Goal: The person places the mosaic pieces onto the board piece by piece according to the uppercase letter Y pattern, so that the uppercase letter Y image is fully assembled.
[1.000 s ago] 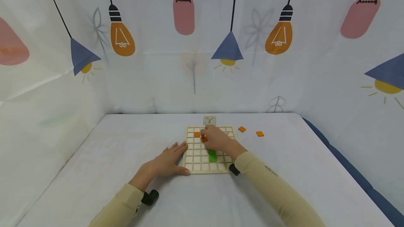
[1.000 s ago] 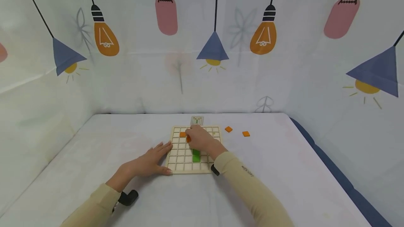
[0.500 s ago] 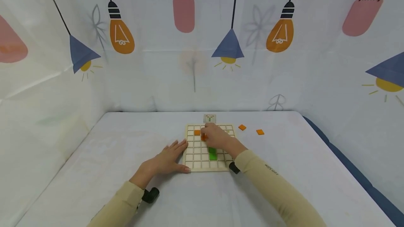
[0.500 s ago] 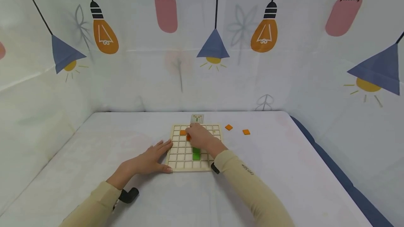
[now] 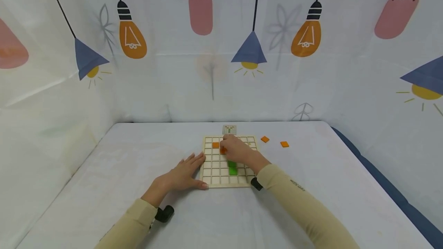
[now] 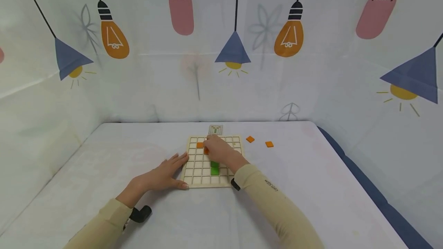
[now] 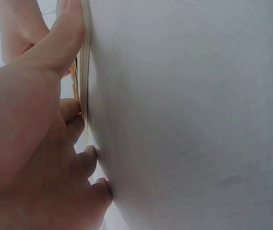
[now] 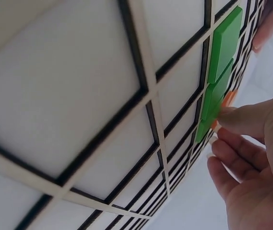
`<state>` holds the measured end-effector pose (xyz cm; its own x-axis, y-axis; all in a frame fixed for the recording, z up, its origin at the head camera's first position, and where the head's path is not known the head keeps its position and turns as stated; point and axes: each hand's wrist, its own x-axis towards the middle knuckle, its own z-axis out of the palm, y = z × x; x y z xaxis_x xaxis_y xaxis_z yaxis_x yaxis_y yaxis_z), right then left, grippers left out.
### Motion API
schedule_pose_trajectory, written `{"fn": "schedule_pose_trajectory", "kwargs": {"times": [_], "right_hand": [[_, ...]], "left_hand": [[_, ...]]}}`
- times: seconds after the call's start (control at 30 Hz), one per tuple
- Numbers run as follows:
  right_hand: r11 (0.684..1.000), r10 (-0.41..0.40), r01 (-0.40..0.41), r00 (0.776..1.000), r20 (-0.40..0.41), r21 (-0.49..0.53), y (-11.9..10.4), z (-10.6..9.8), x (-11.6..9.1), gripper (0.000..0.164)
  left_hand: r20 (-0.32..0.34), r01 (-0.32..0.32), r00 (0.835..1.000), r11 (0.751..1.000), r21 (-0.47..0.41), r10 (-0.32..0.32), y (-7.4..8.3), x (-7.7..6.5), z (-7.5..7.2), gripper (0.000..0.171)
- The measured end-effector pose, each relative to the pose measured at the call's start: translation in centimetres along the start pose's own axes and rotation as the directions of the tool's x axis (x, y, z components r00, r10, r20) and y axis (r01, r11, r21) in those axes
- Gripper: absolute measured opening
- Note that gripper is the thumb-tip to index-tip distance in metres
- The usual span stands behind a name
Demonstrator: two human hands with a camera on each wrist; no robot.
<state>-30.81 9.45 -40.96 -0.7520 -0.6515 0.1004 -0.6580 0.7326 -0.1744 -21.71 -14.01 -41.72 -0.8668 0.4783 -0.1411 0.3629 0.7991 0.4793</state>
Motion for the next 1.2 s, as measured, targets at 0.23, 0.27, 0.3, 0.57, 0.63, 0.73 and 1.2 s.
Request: {"fn": "schedule_pose_trajectory", "kwargs": {"times": [0.23,0.27,0.3,0.57,0.63,0.73,1.2], "right_hand": [[1.000,0.010,-0.010,1.000,0.020,-0.024,-0.2,-0.4,-0.3,0.032],[1.000,0.009,-0.008,1.000,0.021,-0.030,-0.3,-0.4,-0.4,0.032],[0.999,0.009,-0.008,1.000,0.026,-0.038,-0.3,-0.5,-0.4,0.032],[0.999,0.022,-0.021,0.999,0.043,-0.025,-0.2,-0.6,-0.8,0.027],[1.000,0.018,-0.017,0.999,0.049,-0.013,-0.1,-0.6,-0.9,0.029],[1.000,0.010,-0.010,0.998,0.061,-0.004,0.1,-0.8,-1.2,0.030],[1.000,-0.024,0.025,0.999,0.044,-0.013,1.7,-1.3,-2.7,0.029]], "left_hand": [[0.005,0.004,1.000,1.000,-0.001,-0.004,0.2,-0.2,-0.2,0.102],[0.005,0.006,1.000,1.000,-0.002,-0.006,0.2,-0.1,-0.2,0.102],[0.005,0.008,1.000,1.000,-0.003,-0.008,0.2,-0.1,-0.3,0.101],[-0.004,-0.004,1.000,1.000,-0.010,0.004,0.3,-0.2,-0.3,0.101],[-0.008,-0.007,1.000,1.000,-0.015,0.007,0.3,-0.2,-0.3,0.101],[-0.005,-0.009,1.000,1.000,-0.010,0.009,0.1,-0.2,-0.1,0.102],[-0.003,0.006,1.000,1.000,-0.003,-0.006,-0.1,0.0,0.2,0.102]]}}
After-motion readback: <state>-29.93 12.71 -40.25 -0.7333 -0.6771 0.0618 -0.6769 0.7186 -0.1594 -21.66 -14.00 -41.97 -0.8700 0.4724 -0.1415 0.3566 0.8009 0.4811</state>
